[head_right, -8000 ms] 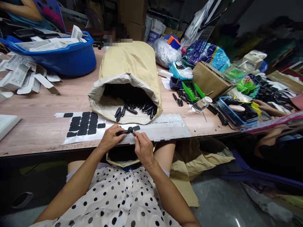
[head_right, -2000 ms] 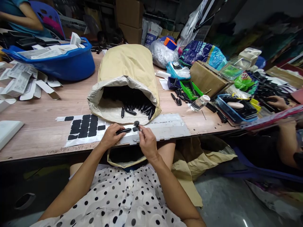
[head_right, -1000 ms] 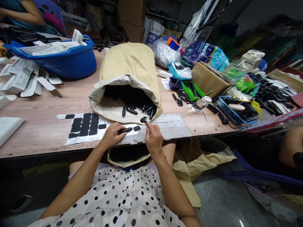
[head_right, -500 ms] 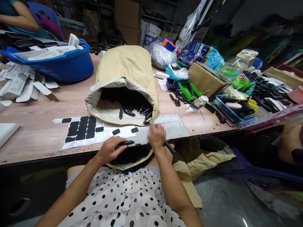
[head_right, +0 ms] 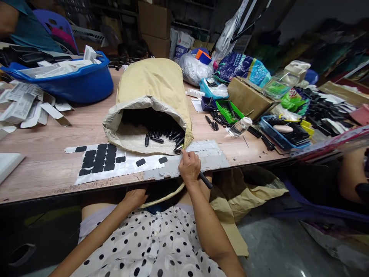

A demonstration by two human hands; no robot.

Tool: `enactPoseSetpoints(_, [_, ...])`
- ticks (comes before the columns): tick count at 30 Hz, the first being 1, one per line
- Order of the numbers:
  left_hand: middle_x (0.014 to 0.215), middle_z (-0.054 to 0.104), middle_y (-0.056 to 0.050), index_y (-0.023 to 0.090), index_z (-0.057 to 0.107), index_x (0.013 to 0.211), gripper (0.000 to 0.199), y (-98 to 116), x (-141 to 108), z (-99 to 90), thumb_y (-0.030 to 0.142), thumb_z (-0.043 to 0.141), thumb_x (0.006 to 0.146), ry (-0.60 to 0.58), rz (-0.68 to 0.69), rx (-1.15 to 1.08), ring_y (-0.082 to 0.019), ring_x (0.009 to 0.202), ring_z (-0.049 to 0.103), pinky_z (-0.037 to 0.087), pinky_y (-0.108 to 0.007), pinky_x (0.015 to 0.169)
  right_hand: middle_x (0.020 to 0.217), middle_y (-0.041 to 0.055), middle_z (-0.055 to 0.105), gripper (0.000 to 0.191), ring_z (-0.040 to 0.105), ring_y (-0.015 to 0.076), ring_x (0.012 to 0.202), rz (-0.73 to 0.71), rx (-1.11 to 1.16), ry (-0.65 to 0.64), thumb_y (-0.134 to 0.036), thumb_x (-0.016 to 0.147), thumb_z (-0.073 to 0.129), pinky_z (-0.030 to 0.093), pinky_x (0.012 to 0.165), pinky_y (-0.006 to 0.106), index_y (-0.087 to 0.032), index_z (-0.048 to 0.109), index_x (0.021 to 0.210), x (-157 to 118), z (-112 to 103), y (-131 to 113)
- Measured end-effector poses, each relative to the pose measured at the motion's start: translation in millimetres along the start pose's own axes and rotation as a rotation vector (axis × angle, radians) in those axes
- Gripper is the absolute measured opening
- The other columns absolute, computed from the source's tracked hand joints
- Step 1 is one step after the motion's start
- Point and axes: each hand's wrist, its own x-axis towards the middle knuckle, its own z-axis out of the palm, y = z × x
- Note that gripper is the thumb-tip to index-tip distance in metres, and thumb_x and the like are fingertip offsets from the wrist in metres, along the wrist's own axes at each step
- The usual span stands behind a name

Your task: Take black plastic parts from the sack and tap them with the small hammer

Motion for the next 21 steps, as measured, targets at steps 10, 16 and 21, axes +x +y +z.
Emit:
enactPoseSetpoints(10, [0.068,0.070,-0.002,0.021,0.070,0.085,0.024,78.9,51.1,-91.6,0.037,0.054,0.091,0.176,-0.086,-0.100,-0.021,0.063,0.066,0.047,-0.030,0.057,0.089,0.0066,0.059,0.036,0.047,0.0216,0.084,0.004,-0.002,0.011,-0.011,0.088,0.050,0.032,0.070,0.032,-0.023,0.071,0.114,1.2,-1.7,-2.0])
enactPoseSetpoints(16, [0.120,0.064,-0.019,0.015,0.066,0.108,0.032,79.8,124.8,-119.2,0.039,0.066,0.086,0.292,-0.498,0.117,-0.036,0.101,0.068,0.054,-0.042,0.080,0.087,0.0058,0.059,0.035,0.046,0.0209,0.082,-0.001,-0.003,0.037,-0.011,0.087,0.052,0.031,0.070,0.031,-0.023,0.072,0.112,2.0,-0.1,-3.4])
enactPoseSetpoints(21, [0.111,0.067,-0.014,0.019,0.067,0.102,0.017,71.3,116.2,-117.5,0.028,0.058,0.091,0.260,-0.474,0.156,-0.031,0.098,0.069,0.053,-0.038,0.078,0.087,0.0058,0.058,0.033,0.045,0.0207,0.081,0.004,0.001,0.042,-0.013,0.088,0.052,0.030,0.070,0.031,-0.022,0.072,0.113,0.5,2.0,-3.1])
